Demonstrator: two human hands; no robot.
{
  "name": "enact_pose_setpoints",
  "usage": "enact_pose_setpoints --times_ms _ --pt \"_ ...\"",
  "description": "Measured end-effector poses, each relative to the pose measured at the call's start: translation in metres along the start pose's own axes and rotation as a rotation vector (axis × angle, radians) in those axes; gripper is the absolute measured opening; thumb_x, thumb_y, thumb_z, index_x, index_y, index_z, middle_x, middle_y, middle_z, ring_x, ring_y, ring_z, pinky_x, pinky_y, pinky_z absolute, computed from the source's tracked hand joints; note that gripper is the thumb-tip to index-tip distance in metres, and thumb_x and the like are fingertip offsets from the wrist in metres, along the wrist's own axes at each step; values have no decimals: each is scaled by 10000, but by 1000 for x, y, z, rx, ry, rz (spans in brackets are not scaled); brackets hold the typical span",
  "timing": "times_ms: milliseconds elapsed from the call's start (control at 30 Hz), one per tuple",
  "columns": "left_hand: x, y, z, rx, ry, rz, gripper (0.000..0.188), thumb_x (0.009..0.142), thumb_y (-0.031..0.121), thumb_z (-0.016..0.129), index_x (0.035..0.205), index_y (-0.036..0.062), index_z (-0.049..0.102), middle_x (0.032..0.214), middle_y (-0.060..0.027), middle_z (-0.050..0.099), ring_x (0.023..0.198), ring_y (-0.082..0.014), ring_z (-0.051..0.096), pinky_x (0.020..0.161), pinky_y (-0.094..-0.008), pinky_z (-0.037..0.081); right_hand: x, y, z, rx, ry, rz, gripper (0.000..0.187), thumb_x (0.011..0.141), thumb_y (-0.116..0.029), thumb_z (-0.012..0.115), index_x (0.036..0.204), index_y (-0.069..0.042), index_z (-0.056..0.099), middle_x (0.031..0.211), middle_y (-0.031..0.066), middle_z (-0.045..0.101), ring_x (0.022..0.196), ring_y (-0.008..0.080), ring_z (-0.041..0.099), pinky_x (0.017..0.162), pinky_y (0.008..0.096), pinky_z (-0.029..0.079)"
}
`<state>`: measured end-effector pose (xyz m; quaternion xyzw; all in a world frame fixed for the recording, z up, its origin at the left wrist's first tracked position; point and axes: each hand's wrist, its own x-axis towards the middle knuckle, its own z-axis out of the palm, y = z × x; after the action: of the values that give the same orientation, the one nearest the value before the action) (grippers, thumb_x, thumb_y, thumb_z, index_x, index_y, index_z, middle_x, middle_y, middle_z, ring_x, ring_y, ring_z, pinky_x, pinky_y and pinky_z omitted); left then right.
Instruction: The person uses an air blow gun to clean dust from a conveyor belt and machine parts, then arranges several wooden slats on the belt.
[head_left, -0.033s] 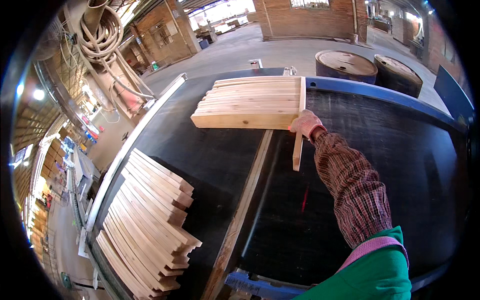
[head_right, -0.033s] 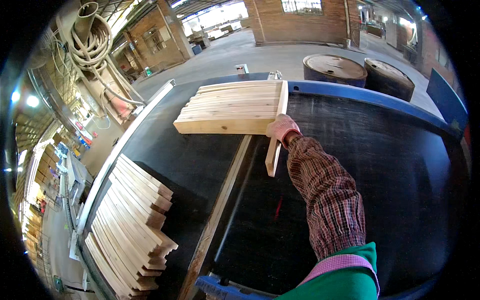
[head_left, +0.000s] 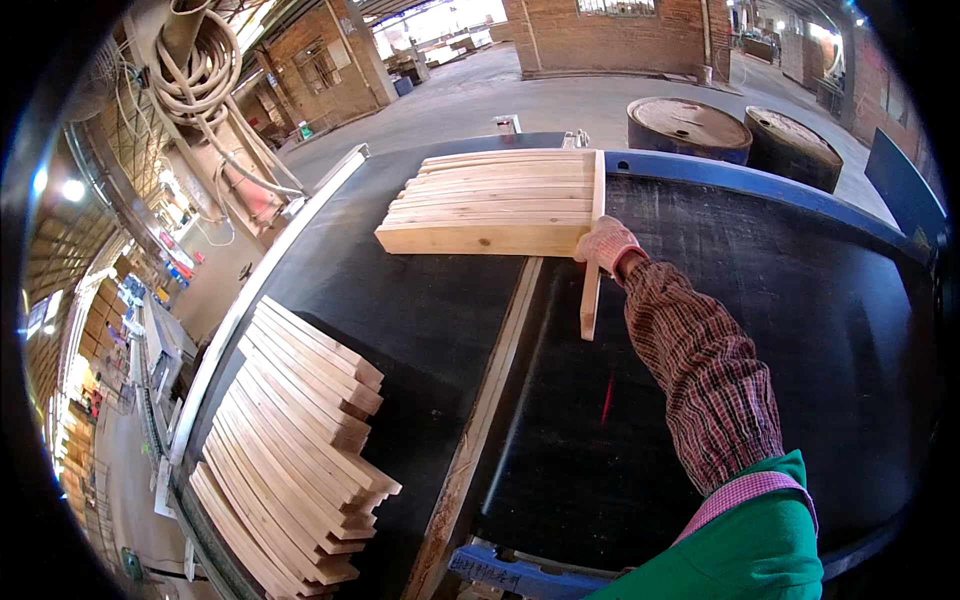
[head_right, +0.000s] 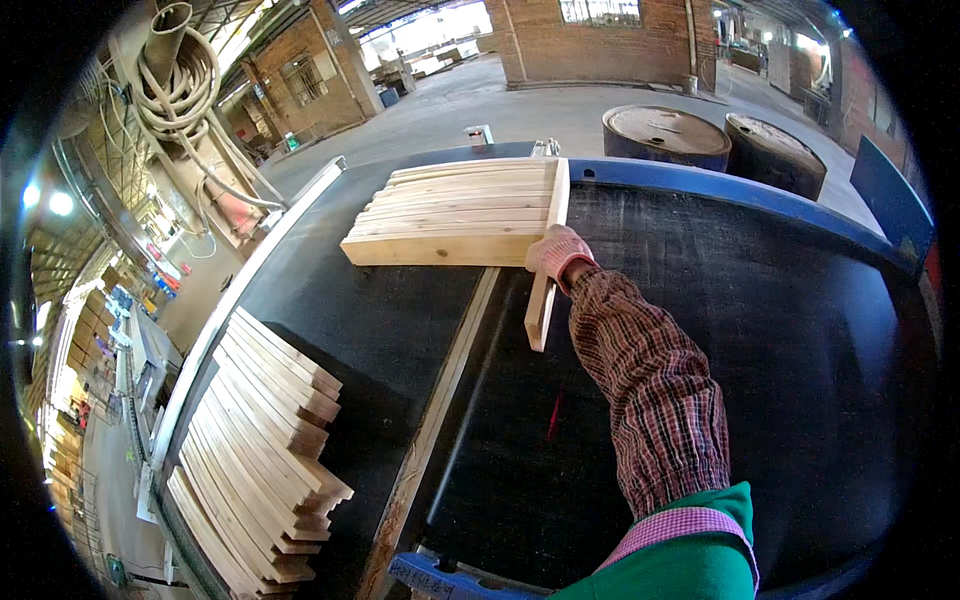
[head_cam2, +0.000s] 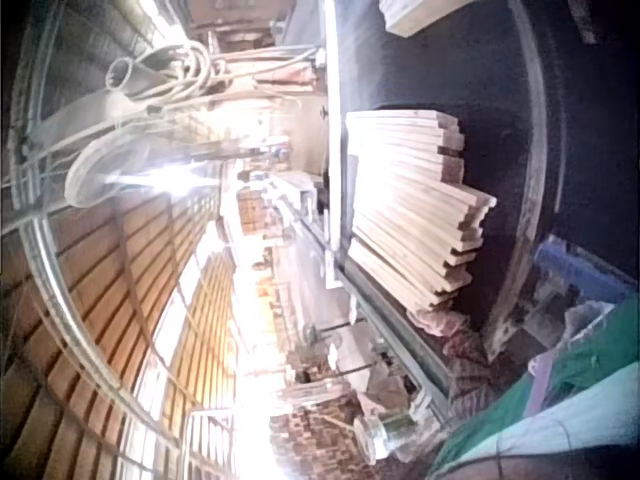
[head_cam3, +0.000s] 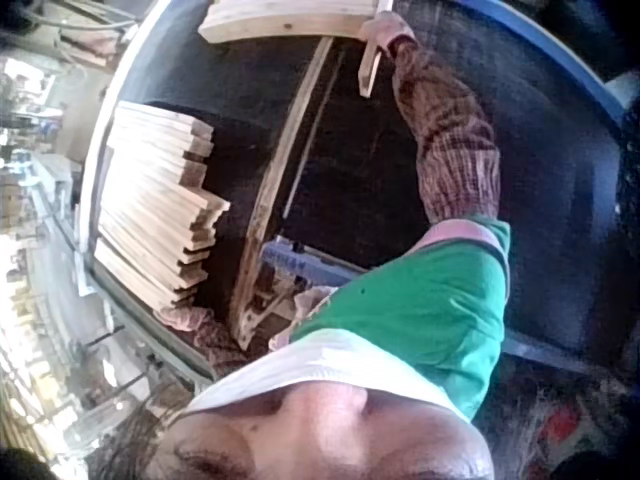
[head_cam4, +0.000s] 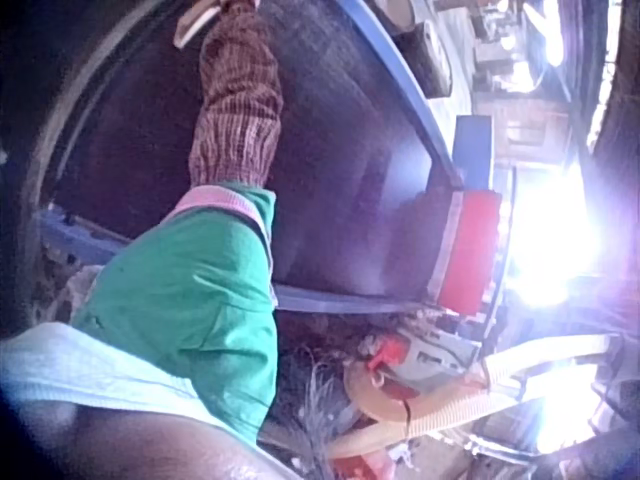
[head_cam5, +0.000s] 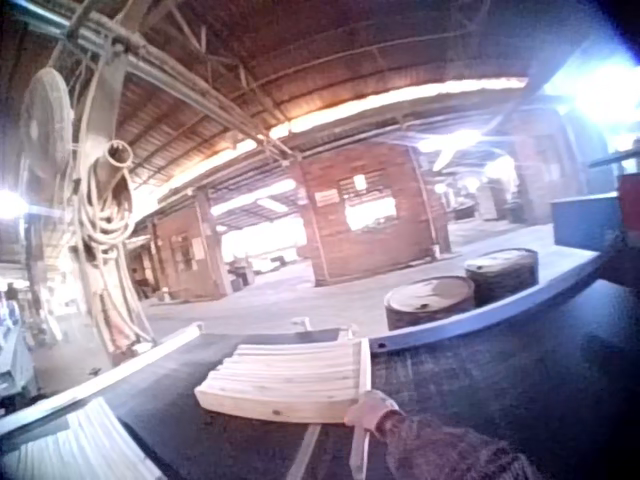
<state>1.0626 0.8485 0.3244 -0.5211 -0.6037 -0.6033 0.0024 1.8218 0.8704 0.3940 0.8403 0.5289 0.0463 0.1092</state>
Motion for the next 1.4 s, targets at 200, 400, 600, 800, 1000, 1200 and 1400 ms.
enact_pose_setpoints --times_ms 200,400,600,800,1000,1200,1400 --pt "2 62 15 -159 69 -333 542 1053 391 392 1350 -46 510 1347 -255 519 1214 -383 520 1009 -485 460 41 -21 13 -44 57 6 199 897 -215 597 1031 -219 743 1024 14 724 1004 254 691 851 393 558" --pt "5 45 11 -67 32 -225 534 1059 382 378 1337 -51 519 1334 -259 527 1196 -391 531 997 -490 468 85 -81 -7 -115 -54 -121 204 895 -225 596 1022 -193 753 1038 39 735 994 271 700 834 408 566" --pt "2 3 -7 -198 82 -366 560 1014 412 437 1395 2 457 1372 -241 494 1198 -398 525 976 -493 478 145 -164 -3 63 215 -157 172 856 -219 607 938 -176 752 951 66 734 937 272 706 775 388 577" --pt "10 -13 9 -393 110 -386 541 1011 383 440 1434 46 445 1441 -194 451 1232 -339 522 973 -443 494 200 -164 19 258 254 -13 194 639 -201 767 824 -168 720 870 102 707 919 282 687 780 371 549" --pt "0 -106 -31 -750 -224 -84 621 1061 448 280 1537 50 248 1542 -201 342 632 -101 482 600 -260 494 77 -183 46 414 933 -204 306 675 -253 773 952 -133 718 884 128 707 889 306 676 825 397 538" --pt "6 10 -24 -370 56 -491 485 1025 317 496 1466 129 421 1266 -141 624 1081 -241 618 924 -335 498 -109 -223 -5 2180 8 169 246 833 -166 691 1015 -6 651 931 125 661 856 283 677 737 381 558" --pt "52 56 -118 654 -705 -491 646 941 541 447 1407 94 476 1237 -226 631 1178 -350 598 1004 -374 435 -213 -309 -34 2067 -196 43 423 816 -205 753 1118 46 599 981 134 663 886 235 651 807 362 531"
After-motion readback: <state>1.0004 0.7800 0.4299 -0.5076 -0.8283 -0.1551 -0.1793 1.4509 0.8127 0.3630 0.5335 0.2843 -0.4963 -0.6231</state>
